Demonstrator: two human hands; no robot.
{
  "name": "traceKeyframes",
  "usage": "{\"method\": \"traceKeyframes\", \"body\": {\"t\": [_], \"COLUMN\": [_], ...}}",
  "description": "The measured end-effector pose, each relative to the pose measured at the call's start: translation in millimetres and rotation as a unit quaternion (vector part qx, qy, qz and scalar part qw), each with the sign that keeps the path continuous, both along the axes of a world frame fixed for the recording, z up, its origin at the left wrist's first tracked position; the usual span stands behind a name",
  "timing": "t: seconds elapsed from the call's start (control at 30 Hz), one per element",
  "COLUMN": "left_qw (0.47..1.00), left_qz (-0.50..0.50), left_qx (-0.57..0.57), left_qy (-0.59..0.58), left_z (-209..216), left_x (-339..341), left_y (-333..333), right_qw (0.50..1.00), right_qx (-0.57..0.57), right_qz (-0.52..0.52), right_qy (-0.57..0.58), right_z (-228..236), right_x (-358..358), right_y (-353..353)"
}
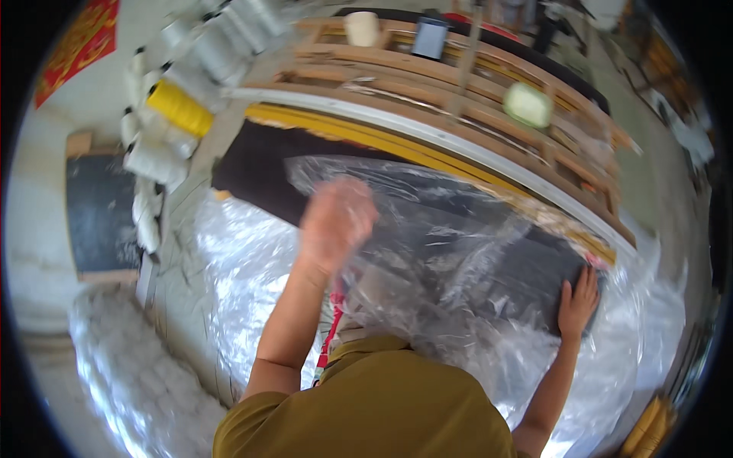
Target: The person wraps a large roll of black fabric with clear plastic sheeting. They pull the plastic over the roll, smooth it down, and fold the edges to secure the covering. The person works by hand to ensure the plastic adheres to the fabric roll.
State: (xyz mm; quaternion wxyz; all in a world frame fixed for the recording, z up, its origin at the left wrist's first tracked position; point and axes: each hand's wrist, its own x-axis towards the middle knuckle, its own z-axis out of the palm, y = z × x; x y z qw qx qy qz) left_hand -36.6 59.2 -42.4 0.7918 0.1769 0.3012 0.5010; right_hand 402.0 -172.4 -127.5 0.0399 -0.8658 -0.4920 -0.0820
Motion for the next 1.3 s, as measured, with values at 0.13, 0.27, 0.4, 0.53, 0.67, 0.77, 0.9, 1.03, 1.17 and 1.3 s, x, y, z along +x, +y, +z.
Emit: {"method": "traceKeyframes", "body": {"t": [0.13,0.27,0.4,0.53,0.67,0.77,0.9,1.03,1.17,1.3], "left_qw": [0.755,0.618,0.625,0.527,0.444,0.474,0.503,0.495,0.616,0.422], "left_qz": [0.06,0.097,0.041,0.075,0.017,0.047,0.155,0.102,0.266,0.238], "left_qx": [0.181,0.212,0.233,0.374,0.416,0.391,0.351,0.422,0.345,0.269], "left_qy": [0.628,0.751,0.743,0.759,0.794,0.788,0.775,0.753,0.656,0.832], "left_z": [-53.5,-82.4,-68.5,-73.0,-57.5,-58.2,-62.0,-78.1,-88.3,-117.4], "left_x": [-71.7,-126.9,-93.4,-68.6,-67.5,-61.3,-44.9,-44.0,-22.9,-159.7], "left_y": [31.0,28.7,-3.7,10.0,16.4,20.6,39.0,57.6,40.2,133.5], "right_qw": [0.998,0.997,0.965,0.997,1.0,0.999,0.998,0.993,0.998,0.978], "right_qx": [0.004,-0.077,-0.12,0.05,-0.015,-0.025,-0.045,-0.017,0.015,-0.137], "right_qz": [0.056,0.02,-0.071,-0.001,-0.001,-0.007,-0.026,0.002,-0.058,0.157], "right_qy": [0.021,0.018,0.22,0.055,-0.012,0.024,0.034,0.119,0.022,0.023], "right_z": [4.4,11.9,49.6,8.0,-4.8,-4.2,3.4,9.7,32.4,29.1], "right_x": [-0.3,5.8,52.7,9.7,6.5,3.0,-3.4,19.0,39.0,-65.6], "right_y": [-9.0,-82.0,-90.6,-24.5,-39.8,-45.4,-41.4,-54.9,-23.4,16.0]}}
